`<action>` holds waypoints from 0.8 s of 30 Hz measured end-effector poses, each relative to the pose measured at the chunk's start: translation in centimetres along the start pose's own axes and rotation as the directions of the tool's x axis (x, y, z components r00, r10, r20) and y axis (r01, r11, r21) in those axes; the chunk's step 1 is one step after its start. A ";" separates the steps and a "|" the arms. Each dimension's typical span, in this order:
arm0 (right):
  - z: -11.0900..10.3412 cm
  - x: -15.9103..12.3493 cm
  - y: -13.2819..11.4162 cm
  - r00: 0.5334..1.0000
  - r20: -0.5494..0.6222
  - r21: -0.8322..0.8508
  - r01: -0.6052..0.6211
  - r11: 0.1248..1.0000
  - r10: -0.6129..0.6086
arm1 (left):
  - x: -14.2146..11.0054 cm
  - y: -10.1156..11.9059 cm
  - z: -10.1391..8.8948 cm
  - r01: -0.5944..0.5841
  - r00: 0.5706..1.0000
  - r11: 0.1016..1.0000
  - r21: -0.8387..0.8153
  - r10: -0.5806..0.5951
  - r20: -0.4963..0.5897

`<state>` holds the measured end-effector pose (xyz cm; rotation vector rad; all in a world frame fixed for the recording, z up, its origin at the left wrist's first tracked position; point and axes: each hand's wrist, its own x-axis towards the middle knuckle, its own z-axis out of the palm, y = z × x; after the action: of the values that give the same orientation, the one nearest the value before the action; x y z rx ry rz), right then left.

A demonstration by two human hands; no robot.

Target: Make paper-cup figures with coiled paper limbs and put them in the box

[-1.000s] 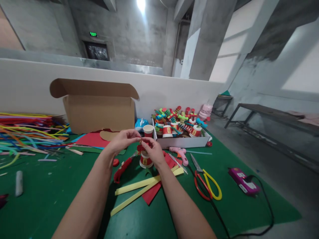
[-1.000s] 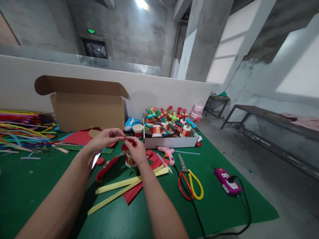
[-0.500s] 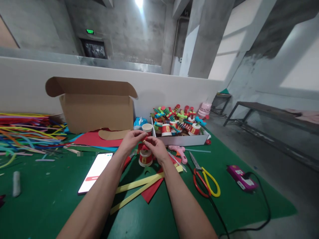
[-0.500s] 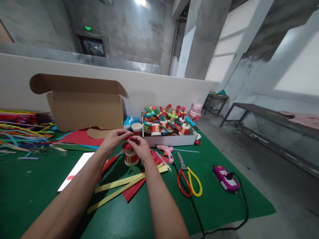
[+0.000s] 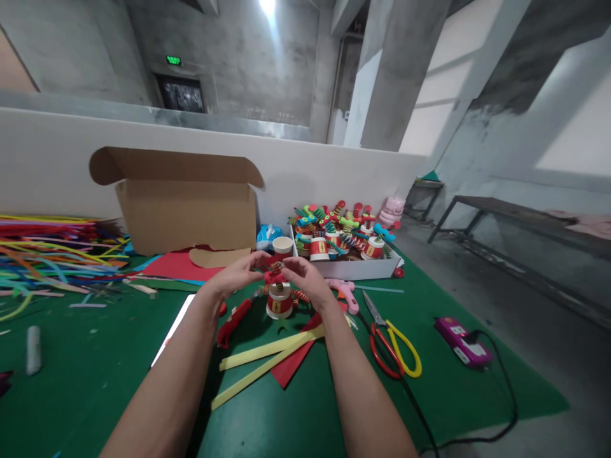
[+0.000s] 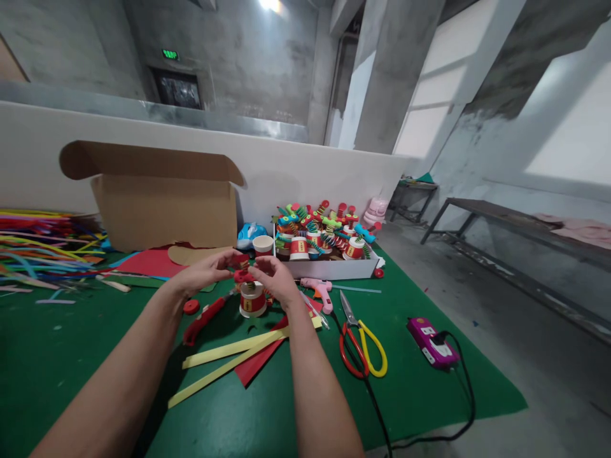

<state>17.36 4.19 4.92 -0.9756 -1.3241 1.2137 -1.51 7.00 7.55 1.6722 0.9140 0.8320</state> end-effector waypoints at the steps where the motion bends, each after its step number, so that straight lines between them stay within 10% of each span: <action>1: 0.0 -0.1 -0.1 1.000 0.027 -0.043 0.007 0.999 -0.006 | 0.1 0.0 0.1 0.004 1.000 1.000 0.006 -0.004 -0.009; 7: 0.7 -0.2 0.9 0.998 -0.018 -0.240 0.053 0.969 -0.059 | 0.3 -0.1 0.4 0.023 0.997 1.000 0.018 -0.022 -0.075; 13: 0.4 0.2 1.9 0.996 -0.088 -0.200 0.004 0.980 -0.022 | 0.5 -0.7 0.2 0.015 0.998 0.992 0.123 -0.023 0.062; 24: 0.1 0.7 3.3 0.996 -0.081 -0.064 -0.044 0.997 0.039 | 1.5 -1.8 1.1 0.098 0.995 0.977 0.189 -0.089 -0.055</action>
<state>16.91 5.41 1.82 -1.0923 -1.2932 1.1571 -0.18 8.15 5.67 1.7657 1.1261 0.7406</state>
